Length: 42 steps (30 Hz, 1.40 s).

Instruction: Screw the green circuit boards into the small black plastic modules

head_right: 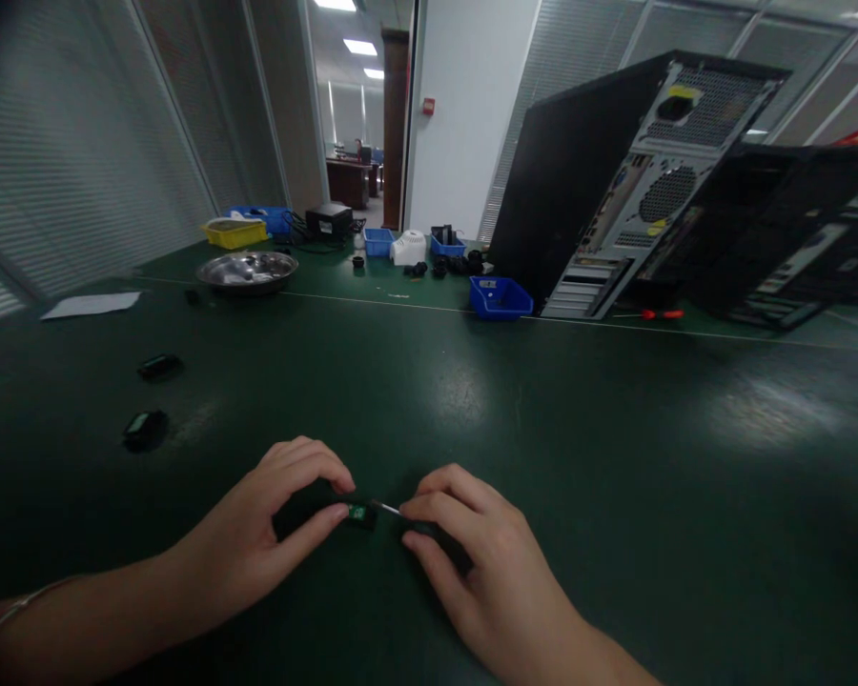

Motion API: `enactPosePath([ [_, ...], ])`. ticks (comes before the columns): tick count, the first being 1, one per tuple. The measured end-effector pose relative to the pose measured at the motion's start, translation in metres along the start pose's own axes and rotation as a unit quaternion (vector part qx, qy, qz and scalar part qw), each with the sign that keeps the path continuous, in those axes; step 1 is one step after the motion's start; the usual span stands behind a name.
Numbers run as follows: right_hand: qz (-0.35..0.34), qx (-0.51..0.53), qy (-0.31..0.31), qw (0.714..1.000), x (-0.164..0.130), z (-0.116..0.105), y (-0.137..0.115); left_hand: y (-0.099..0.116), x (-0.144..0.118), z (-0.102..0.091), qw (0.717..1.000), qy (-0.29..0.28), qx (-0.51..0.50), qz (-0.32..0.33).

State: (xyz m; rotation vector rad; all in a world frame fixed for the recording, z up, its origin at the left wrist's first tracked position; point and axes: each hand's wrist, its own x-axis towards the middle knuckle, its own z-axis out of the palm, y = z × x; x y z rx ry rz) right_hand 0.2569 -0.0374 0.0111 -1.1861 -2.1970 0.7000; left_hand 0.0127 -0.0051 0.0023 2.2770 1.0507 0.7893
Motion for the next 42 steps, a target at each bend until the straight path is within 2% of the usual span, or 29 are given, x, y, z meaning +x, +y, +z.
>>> enactPosePath([
  [8, 0.017, -0.006, -0.037, 0.999, 0.0009, 0.001, -0.0027, -0.0032, 0.0027, -0.0009, 1.0, -0.017, 0.005, -0.012],
  [23, 0.027, 0.01, -0.051, 0.998, -0.0009, 0.0011, -0.0013, 0.0008, 0.0052, -0.0029, 0.997, -0.039, -0.009, -0.058],
  [42, 0.029, 0.039, -0.043, 0.998, 0.0002, 0.0017, -0.0002, -0.0052, 0.0017, 0.0004, 0.999, -0.036, -0.034, -0.006],
])
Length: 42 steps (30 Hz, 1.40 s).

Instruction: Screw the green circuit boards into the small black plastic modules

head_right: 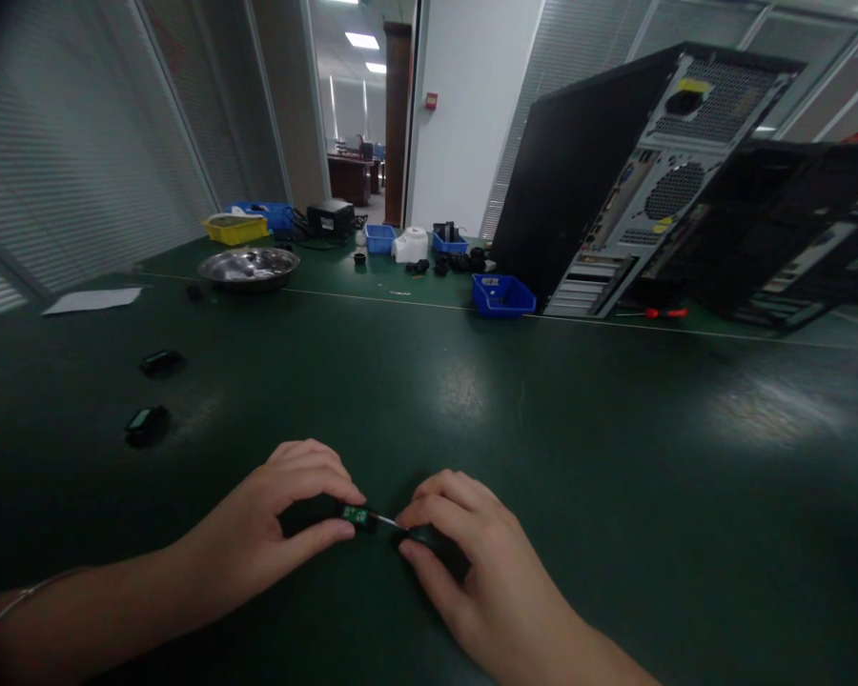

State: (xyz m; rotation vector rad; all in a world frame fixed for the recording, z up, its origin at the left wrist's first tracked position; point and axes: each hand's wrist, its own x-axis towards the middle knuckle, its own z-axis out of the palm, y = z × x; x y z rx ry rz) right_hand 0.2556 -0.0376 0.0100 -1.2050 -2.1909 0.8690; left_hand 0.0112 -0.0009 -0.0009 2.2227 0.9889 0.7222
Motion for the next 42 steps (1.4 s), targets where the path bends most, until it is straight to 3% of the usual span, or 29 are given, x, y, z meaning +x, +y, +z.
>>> enactPosePath([
  [11, -0.008, -0.033, -0.025, 0.999, 0.001, 0.0012, -0.0016, 0.0025, -0.0021, 0.0024, 0.999, -0.025, -0.026, 0.026],
  [21, -0.022, 0.039, -0.021, 0.999, -0.0003, 0.0022, -0.0011, 0.0039, -0.003, 0.0014, 0.987, 0.069, -0.106, 0.099],
  [37, -0.088, 0.019, 0.031, 0.995, -0.0034, 0.0044, -0.0019, 0.0097, -0.0022, 0.001, 0.965, 0.061, -0.254, 0.016],
  [42, -0.086, 0.038, 0.039, 0.995, -0.0032, 0.0043, -0.0035, 0.0073, -0.0061, 0.0041, 0.976, 0.04, -0.214, 0.025],
])
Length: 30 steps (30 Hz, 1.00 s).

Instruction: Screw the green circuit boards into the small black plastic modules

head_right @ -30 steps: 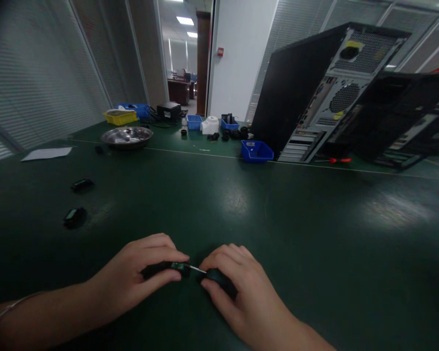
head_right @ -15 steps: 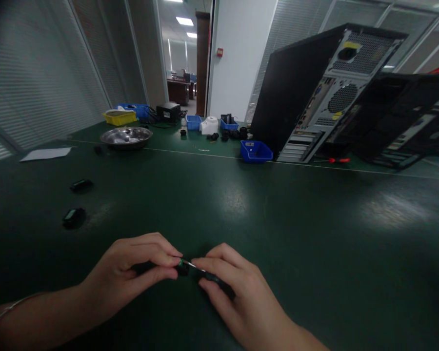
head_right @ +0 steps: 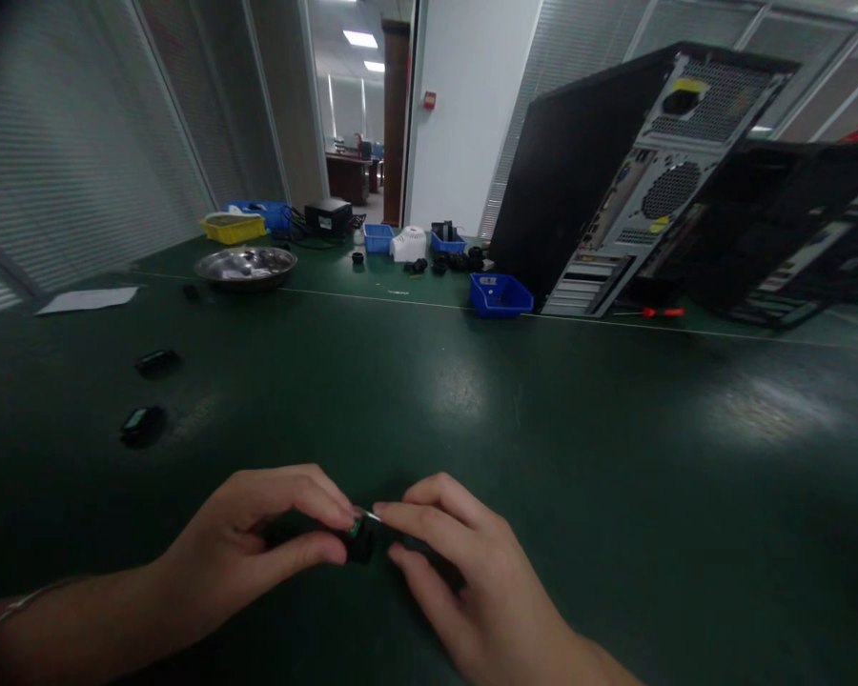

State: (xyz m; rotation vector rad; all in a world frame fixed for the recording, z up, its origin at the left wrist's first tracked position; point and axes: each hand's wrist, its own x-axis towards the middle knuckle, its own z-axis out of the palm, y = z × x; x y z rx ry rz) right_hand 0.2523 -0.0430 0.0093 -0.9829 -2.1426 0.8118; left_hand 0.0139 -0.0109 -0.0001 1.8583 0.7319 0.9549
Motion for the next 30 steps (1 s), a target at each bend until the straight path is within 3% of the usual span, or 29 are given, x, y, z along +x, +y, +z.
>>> enactPosePath([
  [5, 0.018, 0.03, 0.037, 0.999, 0.0017, -0.0009, -0.0005, -0.0011, 0.0028, -0.0032, 0.992, -0.044, 0.113, -0.016],
  [10, 0.013, 0.033, 0.047, 0.998, 0.0023, -0.0008, 0.001, 0.0022, 0.0045, -0.0055, 0.981, -0.113, 0.154, 0.04],
  [14, 0.017, 0.032, 0.044, 0.998, 0.0023, -0.0002, 0.0014, 0.0061, 0.0022, -0.0047, 0.979, -0.094, 0.18, 0.005],
  [21, 0.026, 0.038, 0.042, 0.998, 0.0028, -0.0013, -0.0003, 0.0067, 0.0018, -0.0029, 0.97, -0.142, 0.192, -0.039],
  [30, 0.039, 0.012, 0.027, 0.999, 0.0031, -0.0013, 0.0039, 0.0027, 0.0019, -0.0032, 0.981, -0.131, 0.142, -0.004],
])
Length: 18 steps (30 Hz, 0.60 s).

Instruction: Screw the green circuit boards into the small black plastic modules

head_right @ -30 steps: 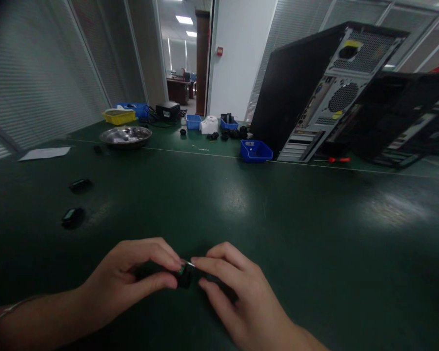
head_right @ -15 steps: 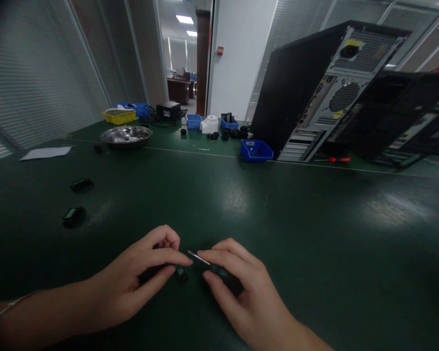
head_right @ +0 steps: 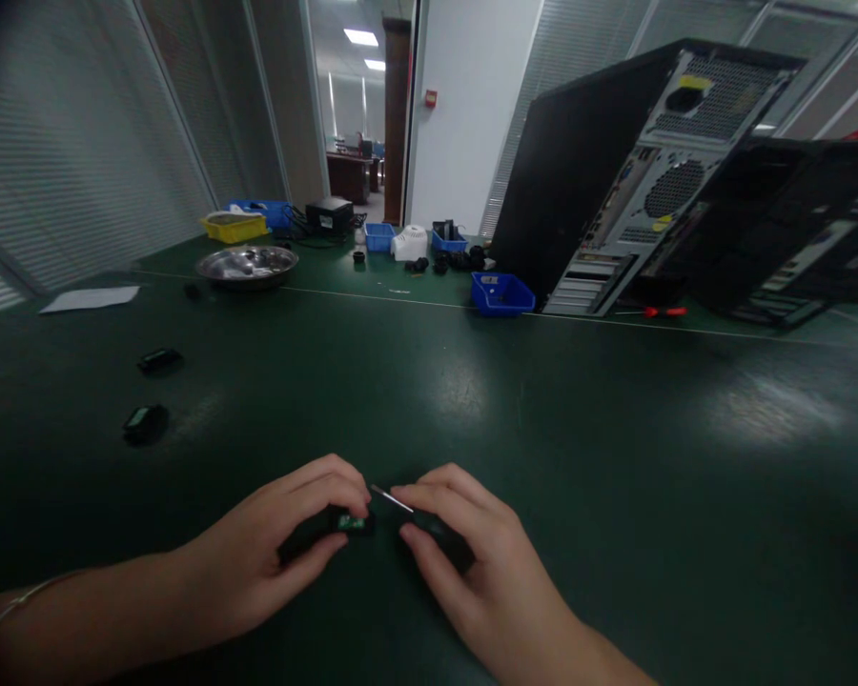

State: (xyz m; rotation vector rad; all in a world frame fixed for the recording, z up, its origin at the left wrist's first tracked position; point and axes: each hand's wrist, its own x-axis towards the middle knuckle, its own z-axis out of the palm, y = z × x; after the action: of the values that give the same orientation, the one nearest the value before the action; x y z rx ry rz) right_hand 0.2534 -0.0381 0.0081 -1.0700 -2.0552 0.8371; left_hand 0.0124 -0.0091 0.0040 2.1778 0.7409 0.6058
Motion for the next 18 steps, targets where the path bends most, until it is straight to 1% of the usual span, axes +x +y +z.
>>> enactPosePath([
  [4, 0.006, -0.053, -0.01, 0.999, 0.0, -0.002, -0.001, 0.001, 0.001, 0.001, 0.999, 0.018, 0.015, -0.045],
  [7, 0.006, -0.095, -0.038, 0.995, -0.001, -0.003, -0.005, 0.0, 0.002, 0.002, 0.997, 0.03, 0.043, -0.064],
  [9, 0.006, -0.117, -0.059, 0.991, -0.001, -0.003, -0.007, 0.0, 0.003, 0.002, 0.996, 0.03, 0.064, -0.059],
  [11, 0.01, -0.13, -0.066, 0.989, -0.001, -0.002, -0.009, -0.001, 0.003, 0.002, 0.996, 0.027, 0.074, -0.05],
  [18, 0.024, -0.14, -0.078, 0.987, -0.003, -0.004, -0.011, -0.003, 0.001, 0.002, 0.997, 0.048, 0.038, -0.046],
])
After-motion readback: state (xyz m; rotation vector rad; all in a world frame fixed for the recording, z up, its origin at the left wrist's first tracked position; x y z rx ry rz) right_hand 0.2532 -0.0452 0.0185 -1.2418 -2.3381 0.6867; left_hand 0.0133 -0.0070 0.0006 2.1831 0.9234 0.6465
